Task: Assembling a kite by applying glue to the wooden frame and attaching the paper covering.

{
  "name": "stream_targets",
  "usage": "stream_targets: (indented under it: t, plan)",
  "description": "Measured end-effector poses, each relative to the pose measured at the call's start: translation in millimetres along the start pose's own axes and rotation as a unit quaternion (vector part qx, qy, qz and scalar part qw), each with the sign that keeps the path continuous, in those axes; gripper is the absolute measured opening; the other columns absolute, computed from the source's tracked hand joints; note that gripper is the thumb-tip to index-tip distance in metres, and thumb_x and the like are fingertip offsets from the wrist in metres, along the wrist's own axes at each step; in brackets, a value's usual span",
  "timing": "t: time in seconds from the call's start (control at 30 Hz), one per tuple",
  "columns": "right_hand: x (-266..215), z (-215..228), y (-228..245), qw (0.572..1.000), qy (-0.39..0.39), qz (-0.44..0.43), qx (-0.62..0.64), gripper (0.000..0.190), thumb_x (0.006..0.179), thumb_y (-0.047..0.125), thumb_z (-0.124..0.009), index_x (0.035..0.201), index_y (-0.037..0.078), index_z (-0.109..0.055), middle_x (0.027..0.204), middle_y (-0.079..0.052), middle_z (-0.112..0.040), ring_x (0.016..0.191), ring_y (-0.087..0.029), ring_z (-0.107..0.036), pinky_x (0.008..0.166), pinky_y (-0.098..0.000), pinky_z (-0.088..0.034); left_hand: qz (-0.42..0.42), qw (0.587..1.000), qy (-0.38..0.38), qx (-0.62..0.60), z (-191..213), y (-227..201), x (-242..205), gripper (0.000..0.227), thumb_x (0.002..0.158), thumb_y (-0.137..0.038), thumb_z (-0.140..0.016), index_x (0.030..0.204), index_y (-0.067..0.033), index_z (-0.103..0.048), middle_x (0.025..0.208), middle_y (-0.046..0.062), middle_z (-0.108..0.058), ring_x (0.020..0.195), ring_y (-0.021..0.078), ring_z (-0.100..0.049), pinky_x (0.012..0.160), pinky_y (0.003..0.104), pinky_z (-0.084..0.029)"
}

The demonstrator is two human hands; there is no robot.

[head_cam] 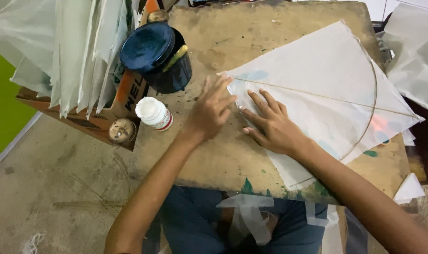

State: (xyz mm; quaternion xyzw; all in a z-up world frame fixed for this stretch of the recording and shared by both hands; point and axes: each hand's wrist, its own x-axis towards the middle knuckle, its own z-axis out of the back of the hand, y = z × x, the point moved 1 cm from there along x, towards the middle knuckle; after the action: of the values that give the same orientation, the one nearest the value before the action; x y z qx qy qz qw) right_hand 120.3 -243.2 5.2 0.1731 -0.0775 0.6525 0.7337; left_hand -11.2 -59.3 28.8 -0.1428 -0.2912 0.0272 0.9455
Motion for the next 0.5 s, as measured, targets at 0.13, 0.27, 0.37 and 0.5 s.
stream_targets:
  t: [0.13,0.27,0.37,0.5]
  plan:
    - [-1,-1,1,1.0,0.011,-0.006,-0.004,0.057,0.1,0.056,-0.052,0.141,0.018,-0.062,0.165,-0.017,-0.033,0.152,-0.045,-0.025,0.107,-0.0584,-0.035,0.023,1.0,0.016,-0.009,-16,-1,-17,0.041,0.086,-0.007,-0.055,0.122,-0.0122,-0.073,0.157,0.014,-0.045,0.15,0.0351,-0.035,0.121,0.065,-0.021]
    - [-3,-1,3,1.0,0.021,-0.01,-0.02,0.061,0.098,0.062,-0.05,0.141,0.02,-0.062,0.165,-0.018,-0.033,0.152,-0.046,-0.025,0.107,-0.0607,-0.034,0.031,0.999,0.031,-0.013,-17,0,-20,0.046,0.087,-0.011,-0.053,0.13,-0.0127,-0.07,0.158,0.016,-0.044,0.15,0.0364,-0.033,0.12,0.067,-0.019]
    - [-4,1,6,0.999,0.021,-0.018,-0.027,0.063,0.098,0.063,-0.049,0.142,0.021,-0.061,0.166,-0.018,-0.032,0.151,-0.046,-0.025,0.107,-0.0614,-0.034,0.021,0.998,0.055,-0.003,-17,-1,-18,0.049,0.087,-0.015,-0.052,0.133,-0.0144,-0.068,0.158,0.017,-0.043,0.151,0.0385,-0.031,0.119,0.07,-0.019]
    - [-6,-2,7,0.999,0.024,-0.016,-0.043,0.065,0.097,0.066,-0.047,0.145,0.023,-0.059,0.166,-0.016,-0.031,0.151,-0.045,-0.025,0.108,-0.0602,-0.034,0.011,0.997,0.072,0.016,-30,14,-13,0.05,0.087,-0.018,-0.047,0.132,-0.0225,-0.069,0.16,0.015,-0.041,0.153,0.0383,-0.025,0.118,0.072,-0.017]
